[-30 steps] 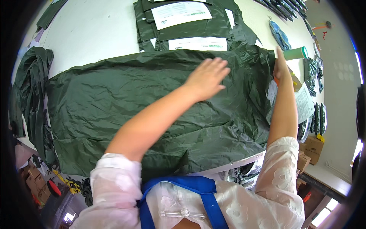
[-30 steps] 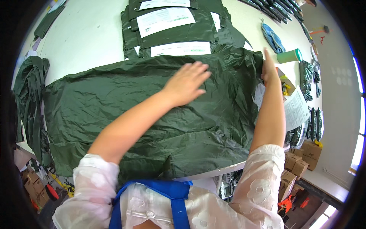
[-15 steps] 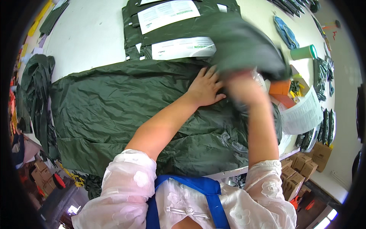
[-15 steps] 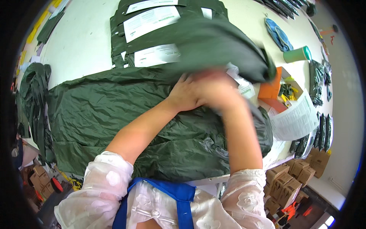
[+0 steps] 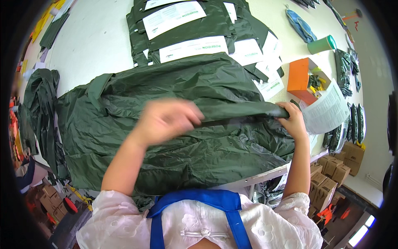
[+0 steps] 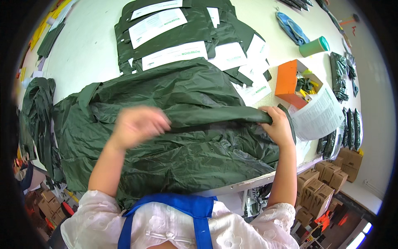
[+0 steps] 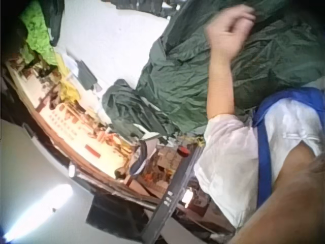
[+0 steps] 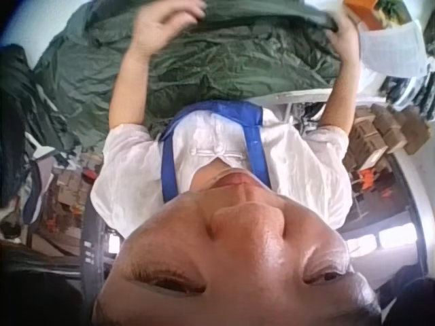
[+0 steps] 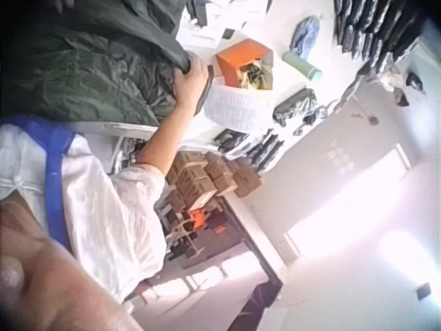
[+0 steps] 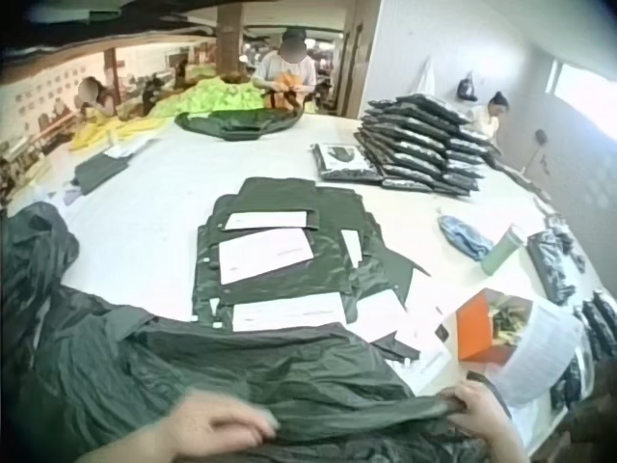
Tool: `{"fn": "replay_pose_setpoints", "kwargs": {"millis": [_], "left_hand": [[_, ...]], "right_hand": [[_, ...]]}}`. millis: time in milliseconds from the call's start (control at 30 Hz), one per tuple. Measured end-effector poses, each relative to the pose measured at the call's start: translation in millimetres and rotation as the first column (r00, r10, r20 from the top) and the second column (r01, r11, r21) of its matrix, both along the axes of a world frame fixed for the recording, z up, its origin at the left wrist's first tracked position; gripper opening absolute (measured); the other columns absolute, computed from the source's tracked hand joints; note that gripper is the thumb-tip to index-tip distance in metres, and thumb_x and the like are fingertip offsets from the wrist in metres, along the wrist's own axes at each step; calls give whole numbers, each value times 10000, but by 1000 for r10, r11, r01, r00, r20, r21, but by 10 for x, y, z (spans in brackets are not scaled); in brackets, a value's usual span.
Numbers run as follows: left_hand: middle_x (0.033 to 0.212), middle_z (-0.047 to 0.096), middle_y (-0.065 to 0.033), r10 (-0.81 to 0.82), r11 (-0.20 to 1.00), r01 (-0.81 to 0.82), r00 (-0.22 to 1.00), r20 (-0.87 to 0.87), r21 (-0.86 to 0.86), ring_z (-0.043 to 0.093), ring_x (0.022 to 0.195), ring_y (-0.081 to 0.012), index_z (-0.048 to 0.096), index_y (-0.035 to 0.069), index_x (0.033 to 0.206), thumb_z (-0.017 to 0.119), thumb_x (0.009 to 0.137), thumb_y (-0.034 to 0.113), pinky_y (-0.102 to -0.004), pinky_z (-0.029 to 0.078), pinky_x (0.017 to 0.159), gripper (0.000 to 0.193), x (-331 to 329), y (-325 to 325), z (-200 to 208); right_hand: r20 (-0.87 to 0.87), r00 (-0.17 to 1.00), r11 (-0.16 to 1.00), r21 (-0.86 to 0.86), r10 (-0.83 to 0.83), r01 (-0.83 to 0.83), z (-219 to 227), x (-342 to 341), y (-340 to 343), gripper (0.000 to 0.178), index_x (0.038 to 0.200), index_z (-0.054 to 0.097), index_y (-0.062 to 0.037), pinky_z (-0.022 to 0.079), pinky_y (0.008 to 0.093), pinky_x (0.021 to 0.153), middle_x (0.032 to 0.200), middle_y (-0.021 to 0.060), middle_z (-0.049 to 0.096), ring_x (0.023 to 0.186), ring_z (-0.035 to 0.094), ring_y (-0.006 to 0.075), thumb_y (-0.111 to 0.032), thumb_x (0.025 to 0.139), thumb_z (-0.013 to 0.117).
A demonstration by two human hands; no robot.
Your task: The person folds a large green tarp on a white table, smoothing and aligning edges, then rolls it tightly and secures it with a strap. The folded tarp is placed into a plastic bag labeled Poseidon.
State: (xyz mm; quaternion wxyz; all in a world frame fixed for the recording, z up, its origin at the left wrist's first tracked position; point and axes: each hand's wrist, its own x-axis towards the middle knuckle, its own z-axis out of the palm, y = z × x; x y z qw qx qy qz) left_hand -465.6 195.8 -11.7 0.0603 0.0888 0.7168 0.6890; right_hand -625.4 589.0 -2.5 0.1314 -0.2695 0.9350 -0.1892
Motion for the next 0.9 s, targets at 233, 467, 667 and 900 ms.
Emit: {"fn": "replay_pose_setpoints", "kwargs": {"millis": [233,467,667,900], "left_hand": [[927,669,-122,306,262,-108,952,-24,-959,624,876,-325,644,91,948,603,866,332,-428,475,755,257,-258,-876,-500],[1050,653,-130,136,577,-110,990,-37,-809,617,974,-316,624,119,1139,608,851,344,-389,494,833,365,-682,-410,-300],[1006,663,-101,199,573,-130,980,-16,-809,628,900,-319,646,110,1029,569,862,404,-417,504,758,347,-1711,482,-584],[1210,514,-42,163,499,-639,733,-661,-585,485,1121,-255,547,194,1164,706,753,256,-427,355,954,445,-807,492,-448]], "right_hand": [[-604,795,999,30,53,-45,-296,69,279,229,735,508,-83,413,404,647,730,93,463,749,507,323,64,567,562],[-436,849,954,157,299,-255,-243,208,151,296,898,588,-128,403,378,733,824,57,500,813,515,262,-5,628,592],[-123,916,861,409,381,-303,-473,209,77,164,792,543,-116,429,388,742,848,70,542,872,554,275,-23,665,591],[-179,973,982,-91,146,-165,-36,253,-1040,427,1202,569,-106,386,420,982,1217,125,555,1160,504,336,-200,797,666]]}}
